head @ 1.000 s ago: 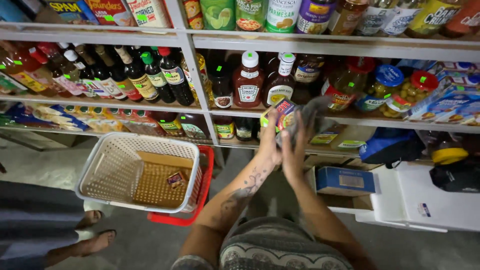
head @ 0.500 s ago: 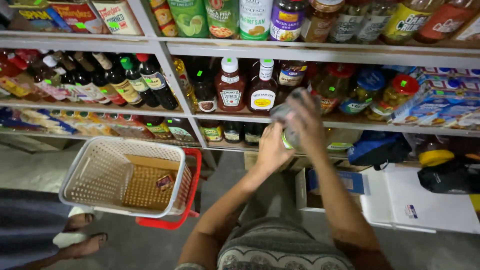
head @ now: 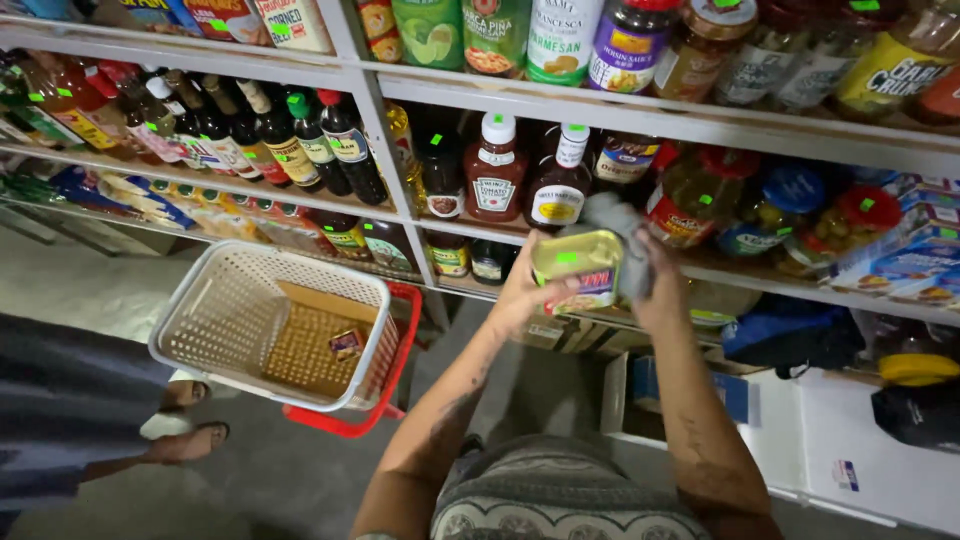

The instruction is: Dusting and wiping down canned goods from a shelf and placing them into a shopping basket.

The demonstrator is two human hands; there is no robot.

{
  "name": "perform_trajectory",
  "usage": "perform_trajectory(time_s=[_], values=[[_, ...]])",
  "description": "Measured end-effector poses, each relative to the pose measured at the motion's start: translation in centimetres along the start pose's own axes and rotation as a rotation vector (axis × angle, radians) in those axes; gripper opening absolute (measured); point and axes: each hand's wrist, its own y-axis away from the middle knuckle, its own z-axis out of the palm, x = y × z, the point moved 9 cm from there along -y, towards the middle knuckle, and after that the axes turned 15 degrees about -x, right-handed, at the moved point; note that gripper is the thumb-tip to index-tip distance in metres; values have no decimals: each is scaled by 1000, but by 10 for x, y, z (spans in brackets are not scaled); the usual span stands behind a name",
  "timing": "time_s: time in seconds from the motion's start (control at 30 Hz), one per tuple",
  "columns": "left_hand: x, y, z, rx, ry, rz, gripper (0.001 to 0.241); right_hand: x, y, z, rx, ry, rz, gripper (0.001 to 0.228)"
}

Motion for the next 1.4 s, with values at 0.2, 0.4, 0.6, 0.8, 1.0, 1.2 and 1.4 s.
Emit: perform_trajectory(time_s=[0.2, 0.4, 0.6, 0.8, 1.0, 1.2, 1.4], values=[[14, -21, -16, 28, -376, -32, 77, 99, 32, 28, 100, -992, 267, 26], [77, -3, 27, -119, -18, -148, 120, 21, 46, 75, -136, 283, -174, 75], [17, -5, 6, 24, 494, -137, 89, 2, -7, 65, -194, 341, -291, 58], [-56, -7, -6, 340, 906, -171, 64, -3, 39, 108, -84, 481, -424, 52], [-105, 3, 12, 547, 1296, -259, 95, 40, 25, 35, 145, 443, -438, 47], [-36, -3, 21, 278, 910, -204, 105, 8, 40, -39, 618, 334, 28, 50], [-58, -8, 12, -90, -135, -126, 55, -52, 15, 46, -251, 606, -351, 24]])
